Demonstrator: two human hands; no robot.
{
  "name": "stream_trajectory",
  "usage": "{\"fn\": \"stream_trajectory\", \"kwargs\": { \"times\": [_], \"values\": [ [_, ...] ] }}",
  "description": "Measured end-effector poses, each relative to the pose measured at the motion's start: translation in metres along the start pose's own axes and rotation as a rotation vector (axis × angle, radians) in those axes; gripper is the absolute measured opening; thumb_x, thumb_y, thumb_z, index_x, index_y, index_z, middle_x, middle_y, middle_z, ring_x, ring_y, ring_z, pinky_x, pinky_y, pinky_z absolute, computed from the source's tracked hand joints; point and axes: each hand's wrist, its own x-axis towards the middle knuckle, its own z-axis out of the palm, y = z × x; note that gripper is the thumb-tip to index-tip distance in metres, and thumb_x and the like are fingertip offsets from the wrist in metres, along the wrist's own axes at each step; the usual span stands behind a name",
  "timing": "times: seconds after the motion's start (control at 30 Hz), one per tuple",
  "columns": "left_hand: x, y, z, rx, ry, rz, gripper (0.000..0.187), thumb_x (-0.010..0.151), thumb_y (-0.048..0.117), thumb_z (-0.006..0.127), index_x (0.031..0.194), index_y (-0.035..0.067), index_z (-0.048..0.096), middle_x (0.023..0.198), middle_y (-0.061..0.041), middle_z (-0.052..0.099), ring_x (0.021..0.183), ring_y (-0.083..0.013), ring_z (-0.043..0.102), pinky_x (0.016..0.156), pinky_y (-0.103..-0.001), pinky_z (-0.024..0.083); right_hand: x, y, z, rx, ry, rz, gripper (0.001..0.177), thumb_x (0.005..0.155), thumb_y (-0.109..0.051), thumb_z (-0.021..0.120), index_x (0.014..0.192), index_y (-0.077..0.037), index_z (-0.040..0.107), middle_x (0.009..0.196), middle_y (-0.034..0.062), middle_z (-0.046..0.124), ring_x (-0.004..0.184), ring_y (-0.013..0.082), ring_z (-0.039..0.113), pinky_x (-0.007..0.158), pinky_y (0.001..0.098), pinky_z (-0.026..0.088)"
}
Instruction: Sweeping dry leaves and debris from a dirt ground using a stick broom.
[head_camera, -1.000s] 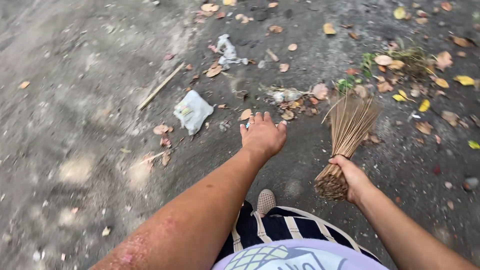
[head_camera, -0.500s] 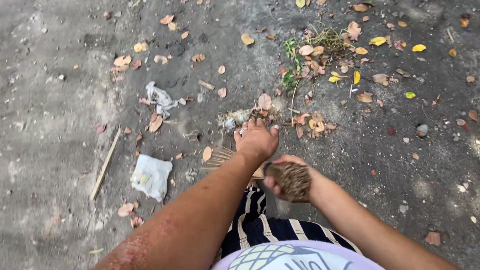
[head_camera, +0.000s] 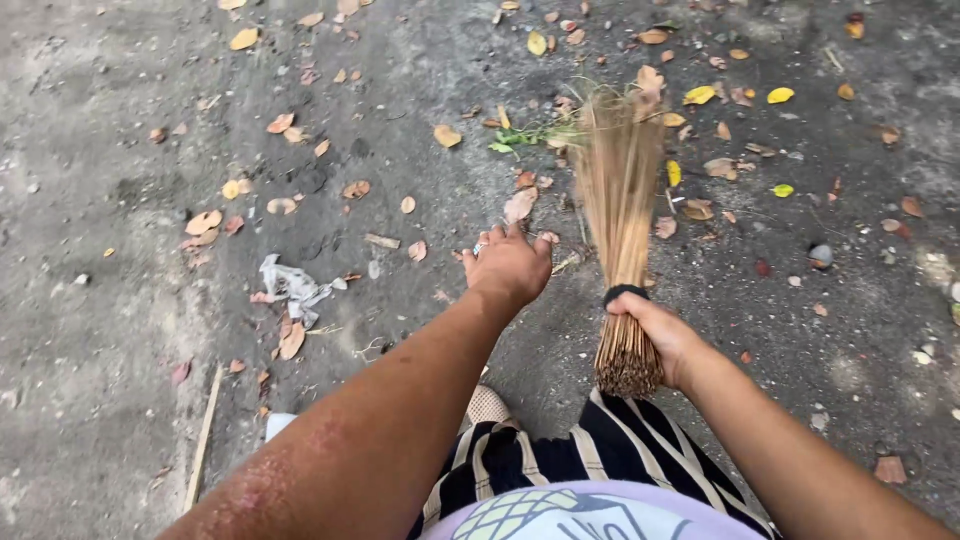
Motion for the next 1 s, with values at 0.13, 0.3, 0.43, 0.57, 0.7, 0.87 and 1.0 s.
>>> {"fn": "stream_trajectory", "kwargs": {
  "times": [0.13, 0.3, 0.43, 0.57, 0.7, 0.87, 1.0],
  "values": [
    [0.011, 0.033, 0.001, 0.012, 0.006, 0.026, 0.07, 0.103, 0.052, 0.034, 0.158, 0.009, 0.032, 0.17, -0.016, 0.021, 0.158, -0.0323, 0.018, 0.126, -0.056, 0.01, -0.018, -0.032, 0.002, -0.007, -0.192, 0.117, 0.027, 0.077, -0.028, 0.066, 0.089, -0.004, 0.063, 0.072, 0.0147, 0.068, 0.058, 0.0288, 0.068, 0.055, 0.0433, 0.061],
    [0.033, 0.074, 0.003, -0.076, 0.026, 0.036, 0.076, 0.1, 0.05, 0.038, 0.162, 0.01, 0.02, 0.167, -0.016, 0.022, 0.154, -0.0317, 0.021, 0.125, -0.055, 0.009, 0.017, -0.049, -0.032, 0.229, -0.487, 0.471, 0.035, 0.081, -0.029, 0.065, 0.093, 0.004, 0.059, 0.077, 0.0165, 0.067, 0.064, 0.0257, 0.069, 0.051, 0.0365, 0.059],
    [0.026, 0.101, -0.007, -0.035, 0.021, -0.005, 0.07, 0.103, 0.052, 0.036, 0.156, 0.008, 0.036, 0.166, -0.014, 0.033, 0.156, -0.0308, 0.026, 0.127, -0.055, 0.015, 0.085, -0.055, -0.107, 0.401, -0.455, 0.677, 0.031, 0.087, -0.03, 0.065, 0.093, -0.001, 0.059, 0.075, 0.0094, 0.065, 0.065, 0.0232, 0.068, 0.052, 0.0331, 0.06],
    [0.03, 0.107, 0.004, -0.116, 0.055, -0.012, 0.071, 0.103, 0.05, 0.035, 0.16, 0.008, 0.026, 0.164, -0.016, 0.029, 0.152, -0.0338, 0.026, 0.124, -0.055, 0.015, 0.071, -0.088, -0.113, 0.029, -0.198, 0.174, 0.03, 0.087, -0.034, 0.062, 0.099, -0.007, 0.062, 0.079, 0.0133, 0.069, 0.064, 0.0254, 0.067, 0.054, 0.0381, 0.058],
    [0.017, 0.118, 0.009, -0.127, 0.003, -0.083, 0.068, 0.104, 0.048, 0.032, 0.16, 0.009, 0.028, 0.166, -0.015, 0.029, 0.153, -0.0326, 0.029, 0.126, -0.055, 0.014, 0.052, -0.099, -0.087, -0.334, -0.017, 0.101, 0.029, 0.083, -0.041, 0.06, 0.096, -0.014, 0.061, 0.076, 0.013, 0.067, 0.06, 0.0284, 0.066, 0.053, 0.0491, 0.054],
    [0.03, 0.121, 0.025, -0.132, 0.034, -0.099, 0.069, 0.103, 0.048, 0.034, 0.159, 0.009, 0.028, 0.168, -0.016, 0.019, 0.154, -0.0321, 0.024, 0.125, -0.055, 0.011, 0.072, -0.113, -0.091, -0.308, -0.258, 0.105, 0.032, 0.082, -0.033, 0.065, 0.094, -0.003, 0.064, 0.077, 0.0183, 0.069, 0.061, 0.0319, 0.067, 0.055, 0.045, 0.06],
    [0.025, 0.127, 0.017, -0.105, 0.014, -0.104, 0.068, 0.104, 0.05, 0.033, 0.157, 0.008, 0.035, 0.166, -0.014, 0.029, 0.154, -0.0308, 0.029, 0.126, -0.056, 0.013, 0.042, -0.126, -0.074, -0.314, -0.327, 0.145, 0.032, 0.083, -0.032, 0.062, 0.096, -0.002, 0.065, 0.078, 0.0178, 0.07, 0.064, 0.0294, 0.07, 0.056, 0.042, 0.06]
  ]
}}
